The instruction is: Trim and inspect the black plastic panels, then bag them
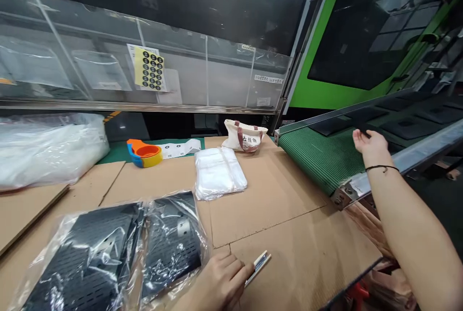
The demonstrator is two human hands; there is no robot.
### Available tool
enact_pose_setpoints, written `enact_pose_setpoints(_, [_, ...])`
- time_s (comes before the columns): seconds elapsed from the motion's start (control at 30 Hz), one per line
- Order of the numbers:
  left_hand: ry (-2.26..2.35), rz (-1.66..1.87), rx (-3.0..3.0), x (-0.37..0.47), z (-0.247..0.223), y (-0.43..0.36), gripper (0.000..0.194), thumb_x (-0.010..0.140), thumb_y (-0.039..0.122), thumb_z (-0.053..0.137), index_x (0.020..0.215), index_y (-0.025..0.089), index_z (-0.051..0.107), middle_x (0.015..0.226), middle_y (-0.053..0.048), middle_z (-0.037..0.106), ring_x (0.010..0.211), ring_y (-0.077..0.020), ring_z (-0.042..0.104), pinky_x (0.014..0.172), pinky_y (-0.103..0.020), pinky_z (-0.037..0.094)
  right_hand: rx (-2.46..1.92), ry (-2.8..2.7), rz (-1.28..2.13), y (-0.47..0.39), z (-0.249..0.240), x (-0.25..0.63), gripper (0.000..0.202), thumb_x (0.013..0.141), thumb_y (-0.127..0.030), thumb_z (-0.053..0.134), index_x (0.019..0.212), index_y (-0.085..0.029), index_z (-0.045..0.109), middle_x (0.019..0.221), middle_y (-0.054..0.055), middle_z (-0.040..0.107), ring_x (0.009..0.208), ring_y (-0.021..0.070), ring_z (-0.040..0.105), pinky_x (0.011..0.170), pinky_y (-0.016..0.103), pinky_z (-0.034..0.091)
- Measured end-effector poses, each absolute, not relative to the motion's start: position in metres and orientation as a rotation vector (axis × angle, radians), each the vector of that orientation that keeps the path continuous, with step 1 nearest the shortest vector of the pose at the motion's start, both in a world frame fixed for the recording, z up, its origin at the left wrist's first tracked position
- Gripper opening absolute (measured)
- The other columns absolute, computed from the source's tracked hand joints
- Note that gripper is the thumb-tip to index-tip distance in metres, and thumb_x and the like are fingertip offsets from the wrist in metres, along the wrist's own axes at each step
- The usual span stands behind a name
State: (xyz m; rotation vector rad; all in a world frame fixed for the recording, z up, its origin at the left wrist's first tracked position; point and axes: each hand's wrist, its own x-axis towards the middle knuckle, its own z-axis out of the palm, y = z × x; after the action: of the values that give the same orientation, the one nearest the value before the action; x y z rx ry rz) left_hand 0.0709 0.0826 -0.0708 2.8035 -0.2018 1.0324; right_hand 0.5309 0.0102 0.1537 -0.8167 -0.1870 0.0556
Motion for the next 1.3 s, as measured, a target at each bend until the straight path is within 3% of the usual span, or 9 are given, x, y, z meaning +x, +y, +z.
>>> enact_pose_setpoints(0.2, [0.206, 0.88, 2.207, 0.069, -0.049, 0.077, 0.018, 0.093, 0.019, 0.046, 0.106, 0.017, 0.058, 0.086, -0.007, 0.069, 0.076, -0.016, 0.064, 0.069, -0.027, 0.049, -0.877, -0.243, 0.381, 0.024, 0.111, 0.435, 0.024, 0.091, -0.007, 0.049, 0.079, -0.009, 0.069, 0.093, 0.009, 0.07, 0.074, 0.0084, 0.065, 0.065, 0.017, 0.052])
enact_pose_setpoints(0.27, [0.344, 0.767, 1.865, 0.071, -0.036, 0.077, 0.022, 0.093, 0.031, 0.053, 0.109, 0.017, 0.06, 0.099, -0.009, 0.069, 0.088, -0.0174, 0.064, 0.081, -0.03, 0.05, -0.95, -0.375, 0.578, 0.025, 0.07, 0.384, 0.009, 0.08, -0.018, 0.067, 0.08, -0.012, 0.073, 0.088, 0.009, 0.073, 0.07, 0.0125, 0.067, 0.059, 0.02, 0.054])
enact_pose_setpoints(0.33, [0.392, 0.719, 1.585, 0.076, -0.028, 0.08, 0.04, 0.086, 0.042, 0.062, 0.118, 0.018, 0.058, 0.117, -0.012, 0.066, 0.105, -0.0213, 0.062, 0.092, -0.035, 0.048, -1.044, -0.564, 0.788, 0.023, 0.027, 0.33, 0.02, 0.06, -0.03, 0.086, 0.068, -0.017, 0.073, 0.072, 0.007, 0.073, 0.059, 0.0153, 0.065, 0.052, 0.023, 0.054])
enact_pose_setpoints(0.43, [0.412, 0.744, 1.291, 0.083, -0.026, 0.084, 0.067, 0.072, 0.053, 0.075, 0.126, 0.018, 0.056, 0.127, -0.014, 0.062, 0.118, -0.0277, 0.056, 0.1, -0.039, 0.043, -1.112, -0.791, 1.053, 0.02, -0.026, 0.262, 0.031, 0.06, -0.045, 0.085, 0.065, -0.017, 0.073, 0.063, 0.006, 0.07, 0.052, 0.0163, 0.061, 0.051, 0.027, 0.053])
enact_pose_setpoints(0.57, [0.677, 0.931, 1.107, 0.079, -0.033, 0.088, 0.053, 0.071, 0.054, 0.075, 0.105, 0.014, 0.068, 0.105, -0.01, 0.07, 0.096, -0.0246, 0.063, 0.088, -0.035, 0.049, -1.186, -1.27, 1.184, 0.028, -0.063, 0.229, 0.041, 0.06, -0.056, 0.082, 0.078, -0.019, 0.077, 0.078, 0.007, 0.074, 0.073, 0.026, 0.068, 0.072, 0.039, 0.057])
enact_pose_setpoints(0.73, [0.662, 1.004, 1.075, 0.055, -0.032, 0.096, 0.043, 0.071, 0.052, 0.075, 0.09, 0.013, 0.072, 0.08, -0.005, 0.069, 0.073, -0.017, 0.06, 0.07, -0.027, 0.05, -1.35, -1.12, 0.965, 0.052, -0.078, 0.274, 0.053, 0.059, -0.061, 0.08, 0.098, -0.025, 0.076, 0.111, 0.01, 0.072, 0.115, 0.0355, 0.06, 0.107, 0.056, 0.037])
enact_pose_setpoints(0.97, [0.631, 0.846, 1.195, 0.052, -0.023, 0.099, 0.043, 0.067, 0.054, 0.075, 0.069, 0.012, 0.064, 0.061, -0.001, 0.052, 0.058, -0.0104, 0.044, 0.054, -0.022, 0.037, -1.056, -0.56, 1.316, 0.044, -0.074, 0.319, 0.054, 0.061, -0.077, 0.069, 0.076, -0.026, 0.077, 0.08, 0.009, 0.077, 0.111, 0.0365, 0.064, 0.105, 0.057, 0.042])
enact_pose_setpoints(1.13, [0.68, 0.799, 1.174, 0.057, -0.03, 0.099, 0.053, 0.068, 0.064, 0.07, 0.06, 0.014, 0.055, 0.056, 0.001, 0.044, 0.053, -0.009, 0.038, 0.049, -0.022, 0.03, -1.035, -0.463, 1.383, 0.039, -0.066, 0.313, 0.031, 0.055, -0.053, 0.084, 0.071, -0.027, 0.076, 0.07, 0.005, 0.076, 0.106, 0.0351, 0.067, 0.103, 0.051, 0.047])
enact_pose_setpoints(1.3, [0.741, 0.845, 1.089, 0.059, -0.037, 0.103, 0.058, 0.071, 0.068, 0.065, 0.053, 0.015, 0.049, 0.05, 0.003, 0.039, 0.047, -0.0072, 0.033, 0.046, -0.022, 0.026, -1.042, -0.421, 1.327, 0.038, -0.065, 0.314, 0.028, 0.057, -0.049, 0.082, 0.074, -0.027, 0.076, 0.074, 0.003, 0.077, 0.104, 0.0342, 0.068, 0.101, 0.05, 0.049])
